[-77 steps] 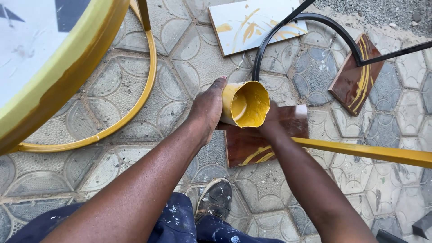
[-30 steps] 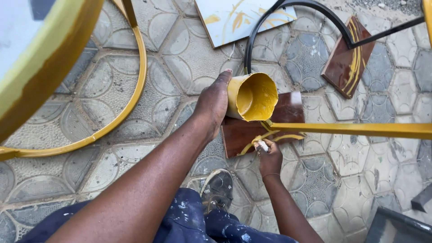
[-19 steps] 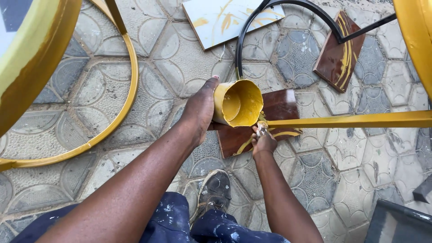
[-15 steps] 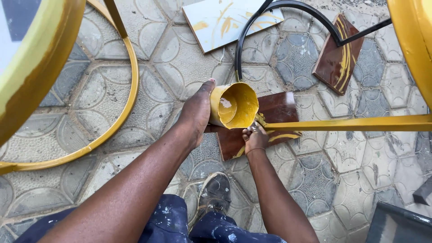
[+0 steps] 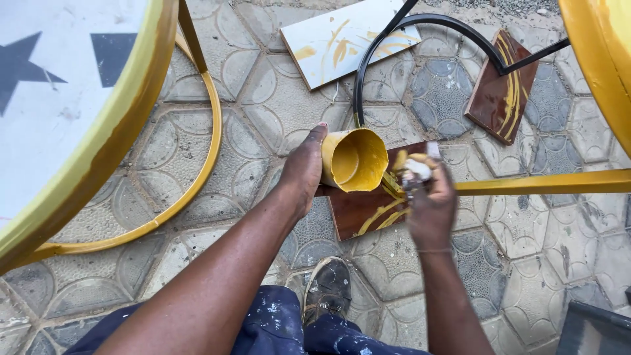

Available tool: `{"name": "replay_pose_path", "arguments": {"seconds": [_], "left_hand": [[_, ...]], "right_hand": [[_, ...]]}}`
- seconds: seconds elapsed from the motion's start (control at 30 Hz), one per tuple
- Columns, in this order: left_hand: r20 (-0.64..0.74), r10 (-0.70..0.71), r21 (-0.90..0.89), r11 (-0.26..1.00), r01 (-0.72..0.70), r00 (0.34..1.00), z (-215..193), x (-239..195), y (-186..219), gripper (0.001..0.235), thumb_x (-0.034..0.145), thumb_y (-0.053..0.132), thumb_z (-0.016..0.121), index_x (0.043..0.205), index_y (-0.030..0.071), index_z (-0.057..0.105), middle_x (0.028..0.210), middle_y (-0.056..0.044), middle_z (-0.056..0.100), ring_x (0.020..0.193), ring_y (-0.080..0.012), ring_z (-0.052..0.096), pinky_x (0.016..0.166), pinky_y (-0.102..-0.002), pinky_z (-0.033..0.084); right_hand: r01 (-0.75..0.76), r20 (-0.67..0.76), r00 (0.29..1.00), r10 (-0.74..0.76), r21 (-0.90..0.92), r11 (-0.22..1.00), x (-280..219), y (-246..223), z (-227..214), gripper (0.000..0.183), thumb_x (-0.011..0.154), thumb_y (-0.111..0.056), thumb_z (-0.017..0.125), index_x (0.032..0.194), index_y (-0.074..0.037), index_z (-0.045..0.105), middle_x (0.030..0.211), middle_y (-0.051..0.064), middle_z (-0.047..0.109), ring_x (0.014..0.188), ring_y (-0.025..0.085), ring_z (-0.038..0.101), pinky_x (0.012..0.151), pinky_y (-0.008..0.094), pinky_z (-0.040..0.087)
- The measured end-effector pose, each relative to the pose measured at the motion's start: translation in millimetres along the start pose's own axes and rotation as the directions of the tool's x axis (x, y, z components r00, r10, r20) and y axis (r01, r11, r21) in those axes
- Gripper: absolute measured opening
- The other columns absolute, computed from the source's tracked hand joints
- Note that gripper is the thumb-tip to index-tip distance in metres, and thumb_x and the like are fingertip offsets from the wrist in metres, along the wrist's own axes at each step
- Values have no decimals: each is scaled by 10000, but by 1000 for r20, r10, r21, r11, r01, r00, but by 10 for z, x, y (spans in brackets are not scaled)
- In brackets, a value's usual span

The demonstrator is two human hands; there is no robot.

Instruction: The person sits on a tiled floor and uses a yellow paint can and a cloth to apply yellow paint to the metal legs and edges of round tables. The person repeatedly dips the cloth into the can and wipes the paint onto the furniture.

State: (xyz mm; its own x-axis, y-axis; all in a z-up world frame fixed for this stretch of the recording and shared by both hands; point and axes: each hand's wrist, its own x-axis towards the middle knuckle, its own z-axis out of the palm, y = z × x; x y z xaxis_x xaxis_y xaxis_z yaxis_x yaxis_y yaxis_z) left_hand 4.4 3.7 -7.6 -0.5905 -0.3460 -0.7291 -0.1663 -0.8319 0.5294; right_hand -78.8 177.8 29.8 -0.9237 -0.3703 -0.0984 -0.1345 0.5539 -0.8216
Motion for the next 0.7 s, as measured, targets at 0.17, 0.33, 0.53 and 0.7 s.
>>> {"name": "replay_pose_path", "arguments": {"seconds": [0.17,0.33,0.53,0.7], "left_hand": [[17,-30,0,1000,30,999,124,-83,1,495,986,548,478,933,81,632,758,-117,655,651,-253,664,576,-404,560],[41,26,38,999,-27,999,163,-127,-61,568,1018,583,422,704,150,613,670,-36,656,604,-191,599,594,-325,472],[39,-56,-67,996,59,998,189,-133,-94,453,1002,516,521,782,137,634,727,-35,687,658,-188,640,654,-328,514],[49,46,-29,999,-44,998,171,-115,-128,472,915,503,587,988,49,695,821,-125,704,747,-216,715,751,-376,605]], "right_hand": [[385,83,923,-376,-208,899,-150,-710,-445,247,986,-29,693,1225,15,650,1128,181,662,997,266,660,839,329,583],[581,437,807,-397,-464,669,-206,-1010,-363,311,895,-140,729,1173,1,725,1142,186,755,899,264,750,787,349,642],[547,451,835,-315,-738,394,-116,-901,4,254,966,-303,665,1193,-277,778,1144,0,786,750,243,776,554,439,646],[511,466,858,-219,-727,458,-105,-946,105,258,921,-188,617,1093,-297,776,942,11,772,845,364,757,722,538,625]]}}
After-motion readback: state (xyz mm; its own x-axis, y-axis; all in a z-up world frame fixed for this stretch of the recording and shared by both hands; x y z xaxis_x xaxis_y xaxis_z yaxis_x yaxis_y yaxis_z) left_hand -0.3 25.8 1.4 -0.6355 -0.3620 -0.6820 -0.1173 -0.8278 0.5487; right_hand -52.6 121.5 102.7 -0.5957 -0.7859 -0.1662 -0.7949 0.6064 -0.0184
